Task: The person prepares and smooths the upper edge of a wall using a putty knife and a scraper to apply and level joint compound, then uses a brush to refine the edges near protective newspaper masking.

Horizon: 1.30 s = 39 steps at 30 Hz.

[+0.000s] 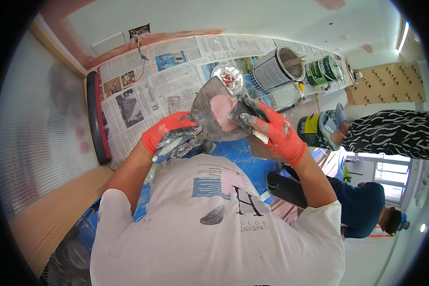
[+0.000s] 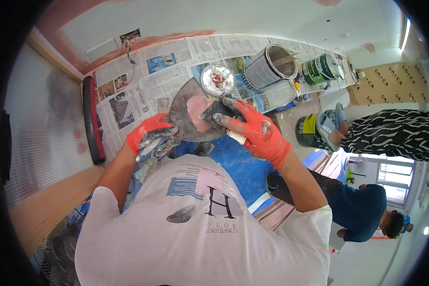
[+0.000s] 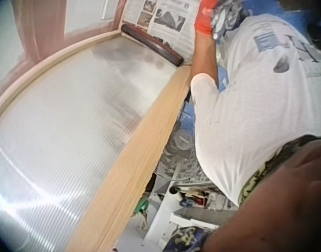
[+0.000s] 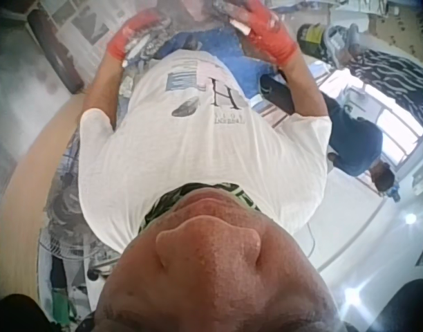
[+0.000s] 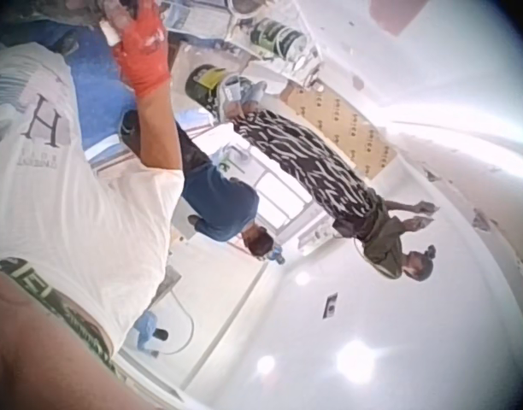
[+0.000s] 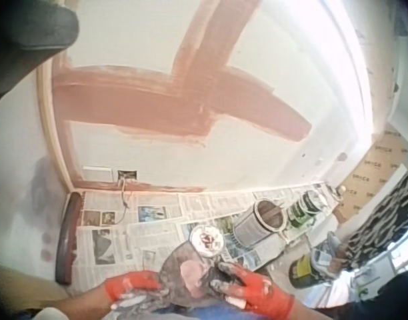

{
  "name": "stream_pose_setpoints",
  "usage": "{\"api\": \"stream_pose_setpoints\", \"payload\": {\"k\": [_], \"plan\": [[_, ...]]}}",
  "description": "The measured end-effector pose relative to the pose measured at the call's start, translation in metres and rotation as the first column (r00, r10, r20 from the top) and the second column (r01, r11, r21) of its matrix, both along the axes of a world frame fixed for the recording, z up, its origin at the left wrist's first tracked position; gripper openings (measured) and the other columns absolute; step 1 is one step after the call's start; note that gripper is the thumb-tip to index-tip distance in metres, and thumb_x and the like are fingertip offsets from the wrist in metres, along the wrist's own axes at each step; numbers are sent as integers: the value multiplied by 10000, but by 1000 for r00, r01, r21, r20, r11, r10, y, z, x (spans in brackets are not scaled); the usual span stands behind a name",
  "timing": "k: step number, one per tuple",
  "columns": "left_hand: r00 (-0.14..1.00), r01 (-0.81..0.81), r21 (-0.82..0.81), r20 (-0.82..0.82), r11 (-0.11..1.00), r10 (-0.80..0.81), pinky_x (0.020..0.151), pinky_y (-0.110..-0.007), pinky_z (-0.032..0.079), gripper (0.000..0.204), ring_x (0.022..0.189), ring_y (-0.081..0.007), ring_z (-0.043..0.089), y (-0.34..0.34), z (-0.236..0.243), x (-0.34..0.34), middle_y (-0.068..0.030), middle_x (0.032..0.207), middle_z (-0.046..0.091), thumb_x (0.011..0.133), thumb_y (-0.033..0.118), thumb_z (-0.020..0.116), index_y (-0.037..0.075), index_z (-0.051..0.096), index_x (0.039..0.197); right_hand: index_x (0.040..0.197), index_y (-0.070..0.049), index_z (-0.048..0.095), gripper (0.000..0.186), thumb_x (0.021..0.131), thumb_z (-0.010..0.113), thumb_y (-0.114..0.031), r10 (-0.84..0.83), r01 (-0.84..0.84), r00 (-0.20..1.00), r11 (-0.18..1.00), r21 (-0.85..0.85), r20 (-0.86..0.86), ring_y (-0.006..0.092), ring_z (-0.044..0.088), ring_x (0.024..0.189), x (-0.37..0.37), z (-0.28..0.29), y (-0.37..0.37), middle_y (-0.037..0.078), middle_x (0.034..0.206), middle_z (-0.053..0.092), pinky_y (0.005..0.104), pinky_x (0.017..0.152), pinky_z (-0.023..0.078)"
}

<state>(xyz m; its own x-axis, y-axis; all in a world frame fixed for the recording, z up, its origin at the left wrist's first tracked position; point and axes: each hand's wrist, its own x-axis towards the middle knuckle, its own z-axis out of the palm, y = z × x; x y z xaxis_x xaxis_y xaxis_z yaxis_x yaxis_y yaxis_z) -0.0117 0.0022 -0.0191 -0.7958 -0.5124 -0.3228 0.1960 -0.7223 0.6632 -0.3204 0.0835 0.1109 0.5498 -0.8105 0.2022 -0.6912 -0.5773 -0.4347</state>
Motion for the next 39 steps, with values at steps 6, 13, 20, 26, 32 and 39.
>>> {"api": "stream_pose_setpoints", "payload": {"k": [6,13,20,26,32,39], "plan": [[999,28,20,45,999,-29,557,-380,554,408,678,-276,676,3,9,-8,-161,981,669,899,173,606,8,520,1263,1252,-127,588,520,751,691,-32,-30,30,995,1000,-3,-95,463,481,1233,-15,-7,2,241,1362,481,480,1050,397],[999,44,-231,4,972,-44,770,-300,494,300,875,-150,612,-2,-16,-16,-76,982,642,935,169,590,-5,560,1178,1233,-90,600,465,777,630,-3,-302,258,904,950,-175,-304,398,570,1071,-25,0,0,194,1228,573,446,914,479],[919,39,-996,68,83,388,785,-347,459,301,797,-245,552,12,-10,-49,-102,842,588,954,197,561,2,566,1184,1204,-39,604,405,801,623,-2,-501,505,859,797,-333,105,357,606,992,36,-37,3,191,1107,616,412,837,509],[908,90,-975,164,204,384,768,-393,456,267,841,-353,557,16,-8,-58,-170,858,573,952,189,547,-13,562,1127,1171,-48,612,365,817,694,-71,-585,636,771,730,-250,253,360,619,959,51,-53,2,194,1086,610,406,793,525],[883,121,-916,275,381,380,715,-406,453,270,828,-360,587,18,19,-57,-194,827,596,954,226,554,-11,551,1082,1171,-3,606,331,844,655,1,-540,599,794,773,-207,280,378,626,942,55,-62,-2,187,1126,604,386,800,524],[838,292,-816,470,499,277,722,-430,446,387,837,-358,559,16,21,-55,-224,957,552,874,107,562,33,543,1254,1164,-9,606,318,857,658,-73,-499,519,855,826,-221,142,388,588,1005,55,-68,-6,212,1104,599,405,873,481]]}}
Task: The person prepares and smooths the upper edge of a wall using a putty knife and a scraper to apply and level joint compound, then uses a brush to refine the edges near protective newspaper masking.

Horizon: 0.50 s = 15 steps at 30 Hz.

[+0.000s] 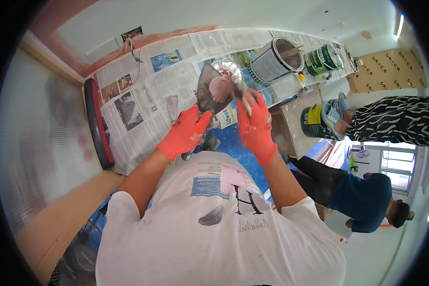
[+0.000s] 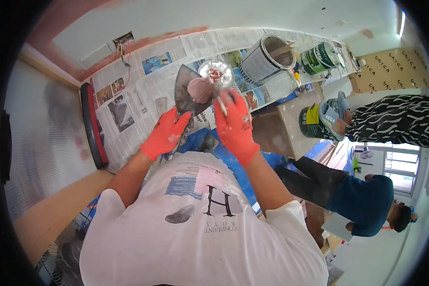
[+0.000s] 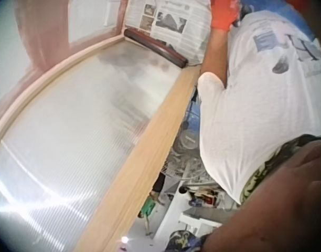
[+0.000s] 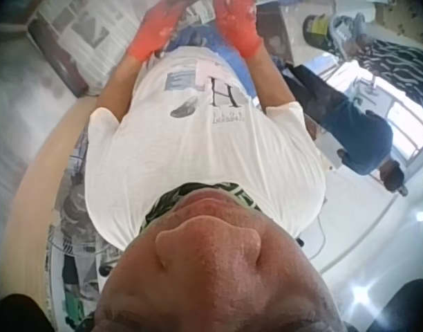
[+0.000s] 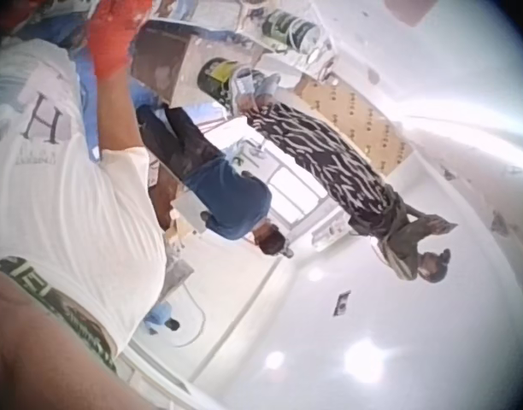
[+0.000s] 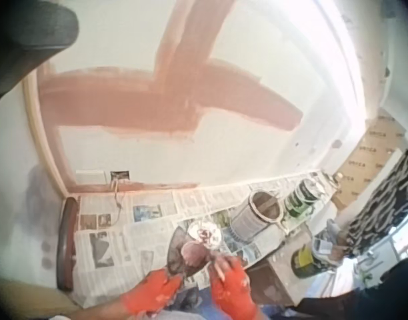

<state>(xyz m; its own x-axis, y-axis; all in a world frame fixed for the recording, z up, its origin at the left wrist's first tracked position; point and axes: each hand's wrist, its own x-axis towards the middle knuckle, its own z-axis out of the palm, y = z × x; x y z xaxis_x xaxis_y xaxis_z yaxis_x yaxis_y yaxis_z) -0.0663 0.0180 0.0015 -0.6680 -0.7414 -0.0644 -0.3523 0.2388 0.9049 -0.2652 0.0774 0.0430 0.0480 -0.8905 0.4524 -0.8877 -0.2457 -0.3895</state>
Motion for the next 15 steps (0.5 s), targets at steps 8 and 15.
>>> {"api": "stream_pose_setpoints", "payload": {"k": [8,15], "plan": [[987,-119,-272,-139,955,84,652,-432,432,264,768,-339,577,8,-27,-3,-198,841,577,926,200,561,-21,570,1070,1190,-40,597,346,851,660,-62,-8,13,993,999,-45,115,395,605,953,7,-9,-9,215,1106,591,410,808,509],[991,-100,-264,-110,959,72,666,-428,443,273,792,-349,585,5,-12,-10,-192,832,590,938,224,551,-23,571,1052,1177,-38,603,327,861,656,-104,11,-12,999,1000,-29,-39,400,593,993,12,-6,-7,221,1146,573,428,814,508]]}}
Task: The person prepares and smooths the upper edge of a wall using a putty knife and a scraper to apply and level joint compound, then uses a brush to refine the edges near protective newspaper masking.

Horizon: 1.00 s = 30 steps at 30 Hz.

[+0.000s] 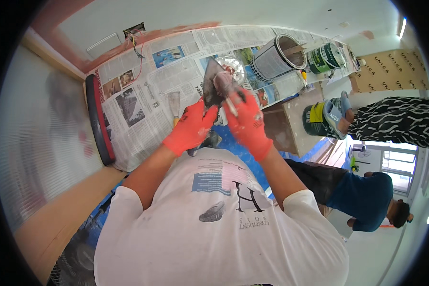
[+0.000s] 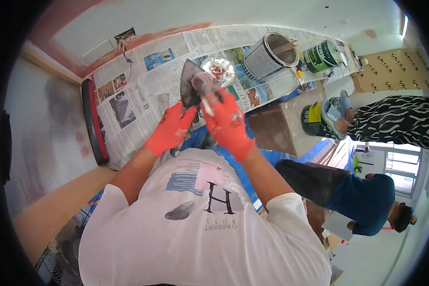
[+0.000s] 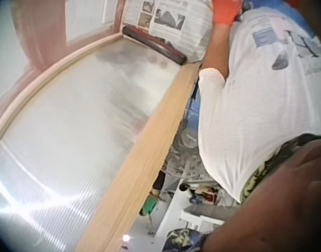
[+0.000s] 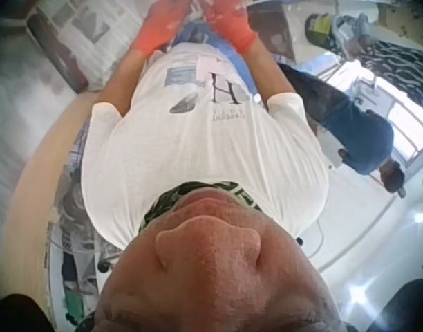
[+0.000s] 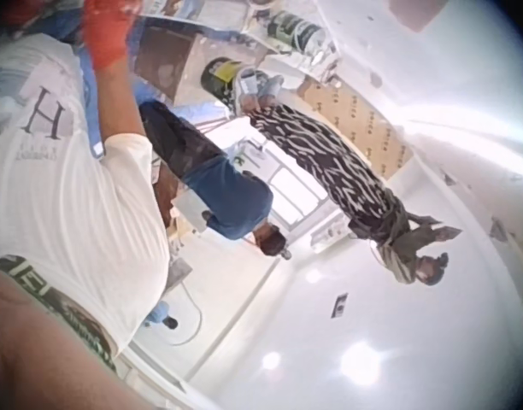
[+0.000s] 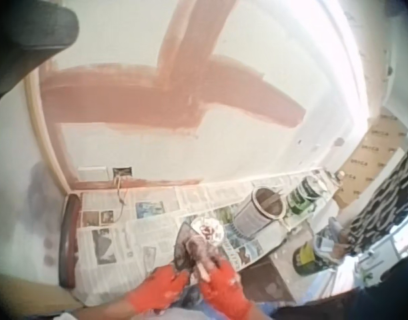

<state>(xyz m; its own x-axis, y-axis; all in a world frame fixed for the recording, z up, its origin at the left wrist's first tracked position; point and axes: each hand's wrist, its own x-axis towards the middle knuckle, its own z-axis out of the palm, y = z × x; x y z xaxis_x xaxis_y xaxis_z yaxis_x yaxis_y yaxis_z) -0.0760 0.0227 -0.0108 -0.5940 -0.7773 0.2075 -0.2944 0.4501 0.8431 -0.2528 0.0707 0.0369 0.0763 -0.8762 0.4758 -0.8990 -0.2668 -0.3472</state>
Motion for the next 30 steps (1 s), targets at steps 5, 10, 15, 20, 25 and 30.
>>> {"api": "stream_pose_setpoints", "payload": {"k": [5,10,15,20,25,30], "plan": [[1000,9,177,10,984,-11,674,-438,446,272,803,-383,579,-1,0,-2,-211,906,591,919,205,560,-17,571,1076,1161,-21,614,294,873,652,-63,25,-35,986,998,58,162,372,597,1004,-5,4,4,215,1155,577,391,827,500],[999,33,45,8,998,-33,699,-449,448,302,860,-383,576,-7,-5,-1,-237,967,581,932,223,556,-22,566,1109,1149,-11,619,295,864,671,-65,-24,32,976,999,-35,215,369,605,981,-7,2,0,219,1140,593,397,800,511],[994,-10,441,-91,897,56,802,-403,459,381,950,-343,593,-16,-13,-5,-212,1053,607,914,225,591,-12,550,1211,1194,-70,624,386,817,707,-43,79,-82,988,996,19,133,362,624,956,-13,11,5,206,1139,586,397,789,523],[940,296,464,-298,835,-167,952,-305,438,338,1048,-186,599,-47,-48,36,-100,1157,634,911,132,580,-5,584,1220,1204,-74,625,426,799,698,37,142,-145,982,989,17,124,347,608,1019,-44,52,2,185,1187,580,397,839,514],[803,560,676,-586,478,-112,867,-321,511,319,957,-203,642,-51,-27,57,-120,1102,646,908,79,566,1,593,1216,1255,-75,575,489,794,713,9,369,-397,911,905,152,181,404,563,1145,-56,64,7,247,1302,506,403,925,494],[703,679,724,-689,123,177,687,-348,569,344,722,-255,679,-46,-14,63,-151,969,664,885,60,598,-19,577,1219,1235,-61,565,492,776,742,-36,472,-491,870,856,162,142,445,559,1152,-64,57,11,310,1361,449,432,937,489]]}}
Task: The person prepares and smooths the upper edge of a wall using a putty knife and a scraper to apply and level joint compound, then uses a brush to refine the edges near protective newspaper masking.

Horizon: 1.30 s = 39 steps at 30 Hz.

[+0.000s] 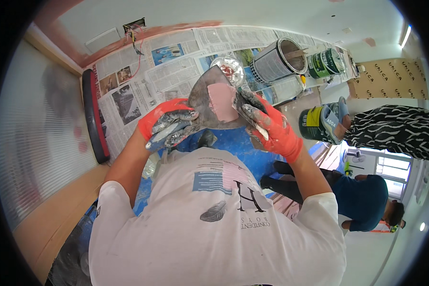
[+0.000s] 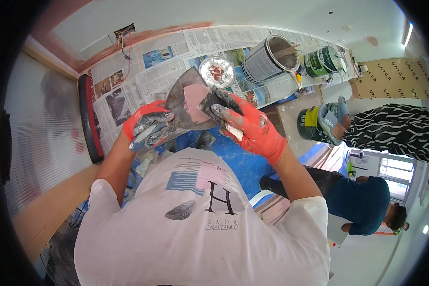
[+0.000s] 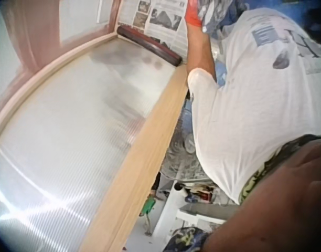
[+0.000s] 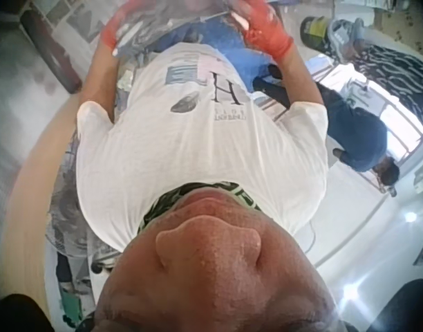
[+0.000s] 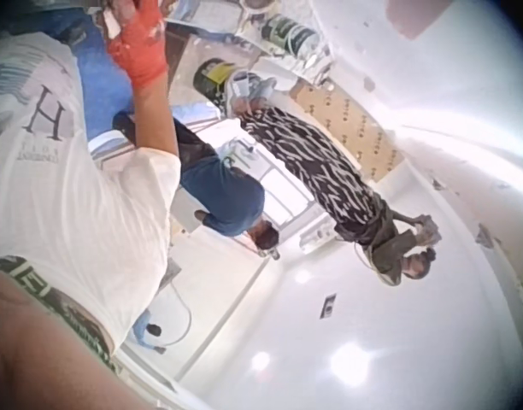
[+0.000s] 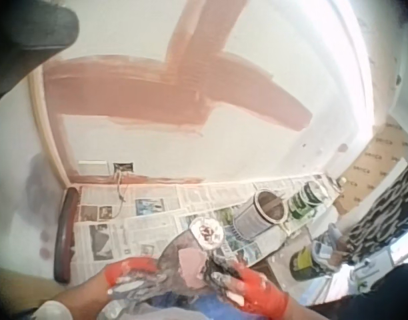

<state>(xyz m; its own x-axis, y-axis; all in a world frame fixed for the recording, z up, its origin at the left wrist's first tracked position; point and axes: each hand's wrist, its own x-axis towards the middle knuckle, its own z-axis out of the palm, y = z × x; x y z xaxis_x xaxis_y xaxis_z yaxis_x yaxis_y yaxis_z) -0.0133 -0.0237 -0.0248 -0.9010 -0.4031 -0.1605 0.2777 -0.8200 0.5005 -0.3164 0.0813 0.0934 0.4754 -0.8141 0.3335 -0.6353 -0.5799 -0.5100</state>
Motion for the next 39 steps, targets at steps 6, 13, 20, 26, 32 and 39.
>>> {"api": "stream_pose_setpoints", "payload": {"k": [6,13,20,26,32,39], "plan": [[980,-52,-547,133,836,148,721,-334,570,316,849,-248,679,10,-6,2,-149,1052,641,848,61,638,-2,634,1158,1277,-102,558,555,756,712,6,57,-50,981,998,43,-185,468,510,1198,-11,5,-7,295,1364,454,469,988,445],[916,88,-169,400,982,-13,802,-370,557,307,1001,-257,646,15,22,-5,-140,1177,603,843,93,649,27,660,1143,1272,-104,567,545,755,658,43,-33,63,965,992,105,-260,435,507,1216,-30,2,2,258,1337,492,456,994,440],[929,-68,-756,189,651,317,930,-384,478,449,1096,-294,591,7,-27,-14,-176,1265,547,919,230,586,50,522,1325,1230,-90,605,517,742,611,81,-733,628,628,676,385,263,355,582,1100,-42,-13,15,224,1188,572,397,899,487],[882,31,-855,267,517,388,1006,-380,395,461,1100,-282,558,11,-6,-29,-182,1244,534,960,272,486,23,501,1347,1184,-69,630,506,682,644,-7,-575,575,816,818,6,62,376,605,1010,-9,-41,42,188,1059,612,412,883,474],[910,216,-974,173,-73,378,1050,-436,342,604,1187,-420,461,15,11,-23,-283,1339,419,942,423,383,38,447,1403,1091,3,625,239,861,660,-52,-831,307,213,556,773,513,127,616,852,11,-31,18,46,959,654,280,751,492],[922,211,-924,81,-318,379,796,-402,451,372,944,-338,561,17,45,-30,-209,1107,565,905,98,553,28,538,1270,1059,7,624,214,881,669,-104,-775,371,366,629,684,514,90,590,811,18,-30,8,19,931,654,269,728,485]]}}
